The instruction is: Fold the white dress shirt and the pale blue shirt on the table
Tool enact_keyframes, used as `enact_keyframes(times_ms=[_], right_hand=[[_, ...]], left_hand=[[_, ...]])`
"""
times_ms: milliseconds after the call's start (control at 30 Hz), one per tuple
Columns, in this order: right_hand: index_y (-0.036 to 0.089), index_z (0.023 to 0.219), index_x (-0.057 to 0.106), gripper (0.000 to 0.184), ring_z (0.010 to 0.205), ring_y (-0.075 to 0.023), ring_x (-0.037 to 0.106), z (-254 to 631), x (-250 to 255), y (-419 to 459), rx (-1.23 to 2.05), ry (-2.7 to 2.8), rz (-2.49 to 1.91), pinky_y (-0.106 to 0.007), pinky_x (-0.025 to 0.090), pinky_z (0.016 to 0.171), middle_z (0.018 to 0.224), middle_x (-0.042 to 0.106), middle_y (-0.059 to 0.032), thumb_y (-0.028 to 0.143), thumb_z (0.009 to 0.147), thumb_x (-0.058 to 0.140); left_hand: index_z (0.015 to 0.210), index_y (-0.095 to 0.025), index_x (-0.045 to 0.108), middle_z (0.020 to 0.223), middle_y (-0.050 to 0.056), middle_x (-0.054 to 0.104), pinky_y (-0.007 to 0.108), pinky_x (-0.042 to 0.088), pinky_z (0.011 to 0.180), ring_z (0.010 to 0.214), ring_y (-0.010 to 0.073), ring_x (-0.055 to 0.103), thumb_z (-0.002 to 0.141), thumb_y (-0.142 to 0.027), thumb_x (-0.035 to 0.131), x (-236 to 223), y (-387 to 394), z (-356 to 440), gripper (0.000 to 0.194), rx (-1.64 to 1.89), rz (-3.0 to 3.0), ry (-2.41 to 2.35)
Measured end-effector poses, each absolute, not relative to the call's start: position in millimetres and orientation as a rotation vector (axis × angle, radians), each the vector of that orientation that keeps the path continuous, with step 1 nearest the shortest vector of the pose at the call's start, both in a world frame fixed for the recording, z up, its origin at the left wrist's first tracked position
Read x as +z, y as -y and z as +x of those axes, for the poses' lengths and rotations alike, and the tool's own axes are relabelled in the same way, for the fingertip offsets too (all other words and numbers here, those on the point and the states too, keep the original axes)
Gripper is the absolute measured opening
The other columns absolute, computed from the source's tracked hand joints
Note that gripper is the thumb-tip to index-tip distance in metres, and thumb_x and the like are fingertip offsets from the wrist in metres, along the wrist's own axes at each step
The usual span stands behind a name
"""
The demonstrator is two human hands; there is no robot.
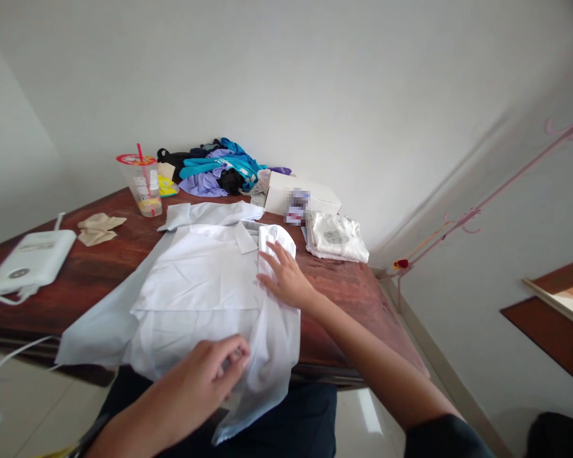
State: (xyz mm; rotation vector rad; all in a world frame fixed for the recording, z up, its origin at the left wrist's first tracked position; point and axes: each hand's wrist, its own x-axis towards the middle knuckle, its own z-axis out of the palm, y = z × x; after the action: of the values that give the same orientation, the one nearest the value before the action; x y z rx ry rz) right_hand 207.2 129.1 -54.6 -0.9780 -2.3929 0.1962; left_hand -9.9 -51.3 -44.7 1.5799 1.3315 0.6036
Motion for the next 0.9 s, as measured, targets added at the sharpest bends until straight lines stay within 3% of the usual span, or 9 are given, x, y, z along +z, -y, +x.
enact_keyframes(times_ms=[133,200,267,400,533,667,767,833,900], right_hand=[[0.037,0.164,0.024,0.078,0.159,-0.0369,0.012,228,-82,-34,0.444,2.465,-0.926,-0.069,0.022,0.123,0.171,0.020,-0.0090,0.046,0.097,0.064],[0.037,0.165,0.021,0.088,0.159,-0.0391,0.010,233,-88,-6,0.498,2.455,-0.937,-0.070,0.018,0.124,0.172,0.018,-0.0088,0.049,0.092,0.070],[0.041,0.162,0.030,0.089,0.158,-0.0417,0.010,236,-89,8,0.519,2.450,-0.943,-0.072,0.014,0.124,0.171,0.020,-0.0063,0.053,0.086,0.076],[0.046,0.154,0.044,0.074,0.157,-0.0421,0.014,244,-81,13,0.565,2.518,-0.888,-0.072,0.011,0.124,0.169,0.028,-0.0024,0.054,0.087,0.074],[0.036,0.151,0.052,0.055,0.155,-0.0355,0.028,260,-81,15,0.621,2.374,-0.992,-0.060,0.027,0.125,0.168,0.032,-0.0078,0.042,0.097,0.064],[0.023,0.140,0.058,0.046,0.140,-0.0303,0.050,272,-86,6,0.601,1.975,-1.227,-0.049,0.045,0.115,0.154,0.046,-0.0150,0.028,0.095,0.062],[0.019,0.135,0.059,0.049,0.105,-0.0251,0.067,277,-87,-12,0.654,1.764,-1.375,-0.043,0.057,0.094,0.132,0.059,-0.0154,0.028,0.088,0.069],[0.018,0.138,0.057,0.057,0.083,-0.0209,0.067,278,-86,-26,0.760,1.728,-1.446,-0.040,0.059,0.083,0.111,0.067,-0.0101,0.031,0.085,0.073],[0.020,0.142,0.054,0.064,0.077,-0.0199,0.066,277,-85,-38,0.876,1.763,-1.455,-0.038,0.057,0.080,0.091,0.070,-0.0028,0.033,0.083,0.076]], left_hand=[[0.133,-0.023,0.053,0.112,0.010,0.073,0.023,0.043,0.040,0.055,0.0178,0.070,0.091,-0.053,0.061,-31,-7,11,0.052,0.649,1.451,-1.321],[0.143,-0.022,0.043,0.106,0.011,0.074,0.022,0.040,0.037,0.052,0.0189,0.070,0.089,-0.051,0.065,-32,-35,19,0.065,0.632,1.448,-1.311],[0.146,-0.018,0.040,0.085,0.005,0.073,0.022,0.039,0.039,0.049,0.0191,0.067,0.087,-0.047,0.068,-35,-57,26,0.072,0.611,1.517,-1.319],[0.137,-0.017,0.054,0.062,-0.005,0.064,0.024,0.043,0.051,0.045,0.0158,0.058,0.081,-0.029,0.072,-40,-82,33,0.060,0.634,1.751,-1.352],[0.126,-0.021,0.063,0.064,-0.004,0.062,0.026,0.044,0.063,0.061,0.0184,0.064,0.086,-0.025,0.066,-39,-84,26,0.041,0.644,2.007,-1.407],[0.137,-0.026,0.056,0.086,0.002,0.070,0.031,0.049,0.071,0.083,0.0248,0.070,0.093,-0.032,0.063,-34,-65,21,0.044,0.563,2.270,-1.574],[0.144,-0.025,0.051,0.119,0.012,0.068,0.038,0.054,0.081,0.107,0.0319,0.068,0.093,-0.032,0.066,-34,-44,27,0.053,0.519,2.530,-1.738],[0.148,-0.023,0.049,0.143,0.017,0.057,0.045,0.051,0.099,0.130,0.0355,0.057,0.095,-0.032,0.066,-40,-31,32,0.056,0.550,2.748,-1.620],[0.154,-0.023,0.043,0.160,0.015,0.044,0.049,0.040,0.115,0.148,0.0356,0.040,0.098,-0.039,0.063,-49,-21,34,0.062,0.518,2.922,-1.300]])
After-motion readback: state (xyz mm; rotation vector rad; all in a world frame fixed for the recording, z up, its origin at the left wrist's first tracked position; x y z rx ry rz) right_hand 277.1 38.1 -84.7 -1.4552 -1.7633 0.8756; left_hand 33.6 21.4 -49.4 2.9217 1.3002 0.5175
